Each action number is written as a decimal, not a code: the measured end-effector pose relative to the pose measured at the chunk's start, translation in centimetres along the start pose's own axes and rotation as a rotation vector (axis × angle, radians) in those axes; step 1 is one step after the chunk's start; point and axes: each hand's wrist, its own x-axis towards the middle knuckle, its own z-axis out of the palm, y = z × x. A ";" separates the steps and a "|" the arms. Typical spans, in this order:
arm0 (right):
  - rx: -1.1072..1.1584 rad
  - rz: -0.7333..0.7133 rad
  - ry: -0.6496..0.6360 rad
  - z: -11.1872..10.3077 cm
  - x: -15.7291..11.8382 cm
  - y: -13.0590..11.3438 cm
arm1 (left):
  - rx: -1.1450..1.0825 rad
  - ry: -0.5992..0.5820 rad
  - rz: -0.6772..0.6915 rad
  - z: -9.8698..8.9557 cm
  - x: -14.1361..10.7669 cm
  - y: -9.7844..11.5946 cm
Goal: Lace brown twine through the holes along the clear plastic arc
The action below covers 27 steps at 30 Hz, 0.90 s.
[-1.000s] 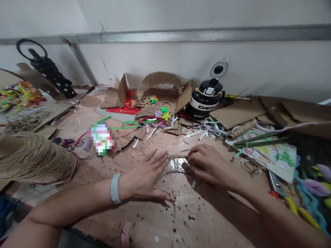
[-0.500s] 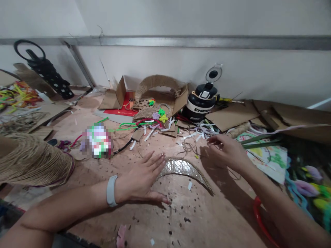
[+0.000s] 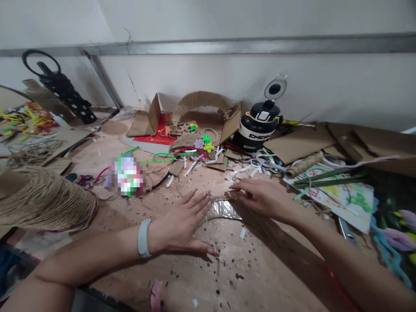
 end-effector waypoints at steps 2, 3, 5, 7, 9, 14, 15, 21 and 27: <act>0.025 0.012 -0.010 0.1 0.0 0.0 | -0.006 0.004 -0.002 -0.1 0.0 0.0; 0.045 0.013 -0.014 0.1 0.0 0.0 | -0.009 0.005 -0.001 -0.1 0.0 0.0; 0.081 0.009 -0.015 0.0 0.1 -0.1 | -0.014 0.003 0.001 -0.1 0.0 0.0; 0.102 0.012 -0.008 -0.3 0.1 -0.3 | -0.016 0.002 -0.002 -0.1 0.0 0.0; 0.124 0.025 -0.026 -0.7 0.2 -0.6 | -0.017 -0.002 -0.007 -0.1 0.0 0.0; 0.162 0.004 -0.011 -0.5 0.5 -1.2 | -0.012 -0.013 -0.004 -0.2 0.0 0.0; 0.165 -0.006 0.012 -0.2 0.5 -1.2 | -0.010 -0.013 -0.004 -0.2 0.0 0.0; 0.186 -0.027 0.098 1.7 0.6 -0.5 | -0.001 -0.027 -0.001 -0.2 0.1 0.0; 0.090 0.026 0.174 2.7 0.6 -0.9 | -0.008 -0.016 -0.001 -0.2 0.0 0.0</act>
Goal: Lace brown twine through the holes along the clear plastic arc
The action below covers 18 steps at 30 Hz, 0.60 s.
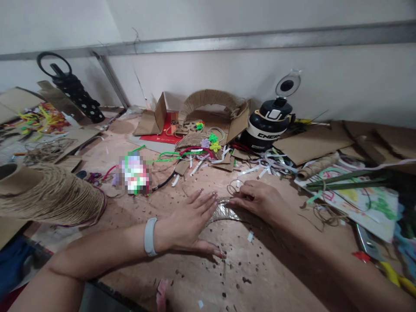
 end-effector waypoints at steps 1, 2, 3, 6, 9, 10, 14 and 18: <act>-0.027 0.005 0.012 0.1 0.0 -0.1 | -0.003 0.004 0.002 0.0 0.0 0.0; -0.055 0.012 0.024 0.2 0.0 -0.3 | -0.006 0.007 0.002 0.0 0.0 0.0; -0.079 0.016 0.037 0.3 0.1 -0.4 | -0.008 0.010 0.001 0.0 0.0 0.0; -0.127 0.028 0.076 0.7 0.1 -0.8 | -0.011 0.008 0.003 0.0 0.0 0.0; -0.154 0.032 0.104 1.1 0.1 -1.0 | -0.012 0.013 0.004 0.1 0.0 0.0; -0.167 0.030 0.107 1.3 0.1 -1.0 | -0.011 0.017 0.003 0.1 0.0 0.0; -0.211 0.029 0.107 1.6 0.0 -1.0 | -0.008 0.018 0.008 0.1 0.0 -0.1; -0.183 0.048 0.073 1.6 0.0 -1.1 | -0.012 0.015 0.010 0.0 0.0 -0.1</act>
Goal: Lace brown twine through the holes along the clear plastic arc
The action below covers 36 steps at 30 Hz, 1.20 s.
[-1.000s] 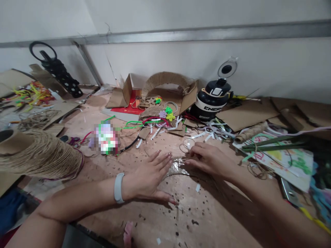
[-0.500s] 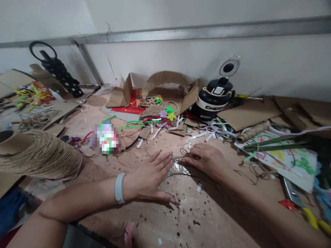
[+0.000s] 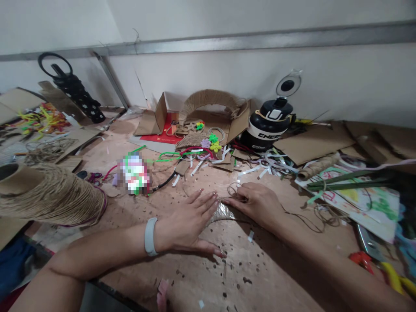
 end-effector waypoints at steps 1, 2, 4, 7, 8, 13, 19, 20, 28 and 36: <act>0.007 0.003 -0.008 -0.1 0.0 0.0 | 0.001 -0.002 0.000 0.0 0.0 0.0; 0.010 0.007 -0.012 -0.1 0.1 0.0 | 0.002 -0.005 0.000 0.0 0.0 0.0; 0.005 0.010 -0.014 -0.2 0.1 -0.1 | 0.007 -0.005 -0.003 -0.1 -0.1 0.1; 0.003 0.011 -0.019 -0.3 0.1 -0.1 | 0.013 -0.001 -0.013 -0.2 -0.1 0.2; 0.005 0.012 -0.026 -0.3 0.2 -0.1 | 0.013 -0.001 -0.016 -0.2 -0.1 0.2; 0.012 0.019 -0.049 -0.3 0.2 -0.1 | 0.016 0.009 -0.028 -0.5 0.1 0.3; 0.047 0.044 -0.071 -0.8 0.3 -0.3 | 0.061 0.014 -0.032 -0.4 0.2 0.4; 0.058 0.050 -0.082 -0.9 0.3 -0.3 | 0.065 0.015 -0.033 -0.3 0.2 0.4; 0.174 -0.025 -0.095 -1.3 0.4 0.4 | 0.075 0.061 -0.031 -0.1 0.3 0.5; 0.209 -0.082 -0.050 -0.7 0.3 1.1 | 0.100 0.045 -0.020 -0.1 0.3 0.4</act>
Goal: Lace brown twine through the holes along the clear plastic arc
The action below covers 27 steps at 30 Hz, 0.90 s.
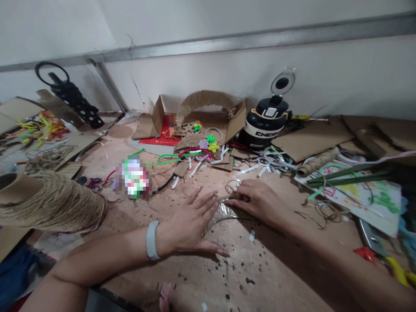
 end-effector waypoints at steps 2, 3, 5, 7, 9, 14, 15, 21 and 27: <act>-0.009 0.033 0.002 0.1 0.0 -0.1 | 0.007 -0.005 0.002 0.0 0.0 0.0; -0.014 0.052 -0.002 0.2 0.1 -0.2 | 0.008 -0.005 0.002 0.0 0.0 -0.1; -0.019 0.096 -0.020 0.2 0.2 -0.3 | 0.009 -0.001 0.002 0.0 0.0 -0.1; -0.014 0.151 -0.035 0.3 0.2 -0.4 | 0.010 0.005 0.006 0.0 0.0 -0.1; -0.001 0.194 -0.054 0.3 0.3 -0.6 | 0.012 0.009 0.009 0.0 0.0 0.0; 0.039 0.294 -0.095 0.2 0.4 -1.1 | 0.018 -0.006 0.003 -0.1 0.1 0.0; 0.047 0.310 -0.102 0.1 0.4 -1.2 | 0.019 -0.009 0.002 -0.1 0.1 0.0; 0.036 0.345 -0.135 -0.1 0.6 -1.3 | -0.006 -0.008 -0.005 -0.3 0.1 -0.2; -0.002 0.332 -0.115 -0.2 0.8 -1.3 | -0.030 -0.009 -0.074 0.4 0.6 -0.3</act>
